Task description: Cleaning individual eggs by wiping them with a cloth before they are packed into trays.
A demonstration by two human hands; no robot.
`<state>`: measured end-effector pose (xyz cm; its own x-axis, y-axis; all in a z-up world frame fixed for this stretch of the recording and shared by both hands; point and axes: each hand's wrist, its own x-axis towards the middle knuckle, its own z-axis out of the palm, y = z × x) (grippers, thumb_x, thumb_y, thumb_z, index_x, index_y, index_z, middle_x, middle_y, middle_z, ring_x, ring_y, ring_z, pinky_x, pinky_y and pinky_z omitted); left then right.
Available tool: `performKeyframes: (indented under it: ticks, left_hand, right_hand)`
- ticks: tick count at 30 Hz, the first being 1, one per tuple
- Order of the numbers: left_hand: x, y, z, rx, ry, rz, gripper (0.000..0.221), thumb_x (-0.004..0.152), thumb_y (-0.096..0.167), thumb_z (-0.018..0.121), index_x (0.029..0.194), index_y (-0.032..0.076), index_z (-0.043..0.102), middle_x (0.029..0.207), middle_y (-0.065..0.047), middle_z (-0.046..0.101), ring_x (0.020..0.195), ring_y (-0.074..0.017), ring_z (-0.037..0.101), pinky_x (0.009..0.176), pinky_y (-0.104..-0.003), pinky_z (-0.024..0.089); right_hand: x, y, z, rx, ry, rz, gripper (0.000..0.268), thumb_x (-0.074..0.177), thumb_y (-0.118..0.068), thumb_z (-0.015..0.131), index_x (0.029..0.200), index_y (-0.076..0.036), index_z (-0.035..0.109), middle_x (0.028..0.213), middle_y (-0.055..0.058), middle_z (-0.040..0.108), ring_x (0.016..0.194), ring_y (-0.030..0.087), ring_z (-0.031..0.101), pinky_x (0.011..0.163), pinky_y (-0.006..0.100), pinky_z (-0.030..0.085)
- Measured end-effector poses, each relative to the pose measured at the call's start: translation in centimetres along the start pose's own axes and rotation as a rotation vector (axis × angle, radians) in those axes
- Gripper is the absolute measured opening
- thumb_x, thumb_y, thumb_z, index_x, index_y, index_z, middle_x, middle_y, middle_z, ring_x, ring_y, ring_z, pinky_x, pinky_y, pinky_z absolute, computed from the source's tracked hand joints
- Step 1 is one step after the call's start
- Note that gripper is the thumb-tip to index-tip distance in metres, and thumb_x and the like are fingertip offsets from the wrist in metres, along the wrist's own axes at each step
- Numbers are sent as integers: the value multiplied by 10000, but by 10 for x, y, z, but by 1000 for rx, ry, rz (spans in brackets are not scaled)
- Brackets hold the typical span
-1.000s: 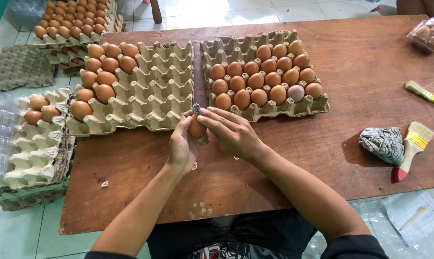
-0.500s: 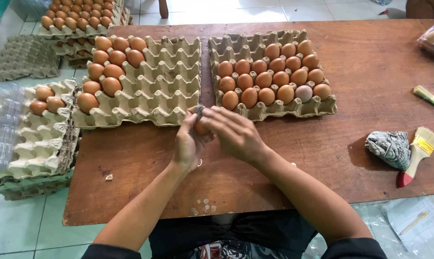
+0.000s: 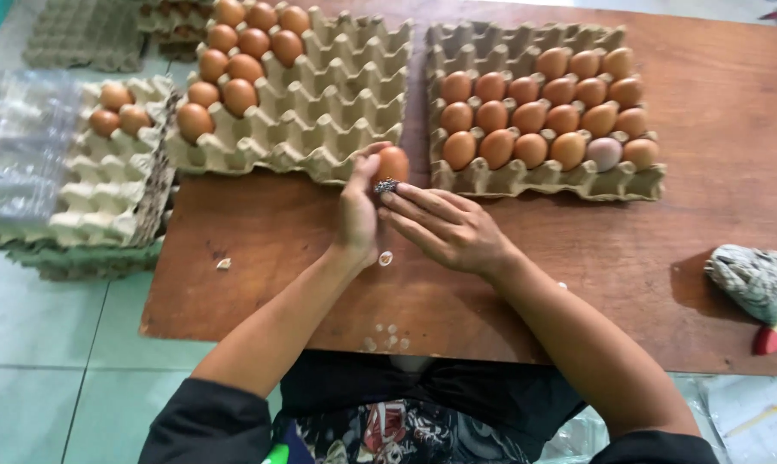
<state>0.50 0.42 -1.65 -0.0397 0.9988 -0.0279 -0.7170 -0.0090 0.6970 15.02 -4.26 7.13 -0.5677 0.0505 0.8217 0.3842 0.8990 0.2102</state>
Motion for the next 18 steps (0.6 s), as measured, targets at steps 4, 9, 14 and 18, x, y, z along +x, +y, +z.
performKeyframes:
  ticks: [4, 9, 14, 18]
  left_hand:
    - [-20, 3, 21, -17, -36, -67, 264, 1006, 303, 503, 1222, 169, 574, 961, -19, 696, 729, -67, 662, 519, -181, 527]
    - [-25, 12, 29, 14, -127, -144, 257, 978, 313, 512, 1192, 179, 557, 940, -78, 640, 736, -172, 609, 525, -197, 393]
    - [-17, 18, 22, -61, -58, -145, 278, 977, 318, 506, 1205, 166, 556, 953, -86, 697, 743, -152, 668, 523, -196, 443]
    - [-15, 15, 21, -28, -78, -193, 310, 966, 320, 503, 1223, 154, 552, 958, -97, 690, 724, -160, 675, 491, -237, 484]
  right_hand:
    - [-2, 11, 3, -5, 57, 52, 319, 1016, -25, 462, 1086, 13, 771, 1094, 196, 764, 995, 338, 753, 842, 403, 605]
    - [-26, 27, 15, 44, 183, 300, 254, 989, 2, 619, 1212, 86, 705, 1177, 205, 745, 1055, 378, 734, 885, 454, 619]
    - [-31, 9, 17, 54, 94, 157, 347, 918, 52, 597, 1246, 32, 709, 1114, 216, 758, 1067, 366, 728, 887, 451, 616]
    - [-29, 7, 18, -6, 69, 120, 266, 921, 12, 613, 1148, 6, 751, 1106, 181, 760, 1029, 319, 749, 859, 409, 625]
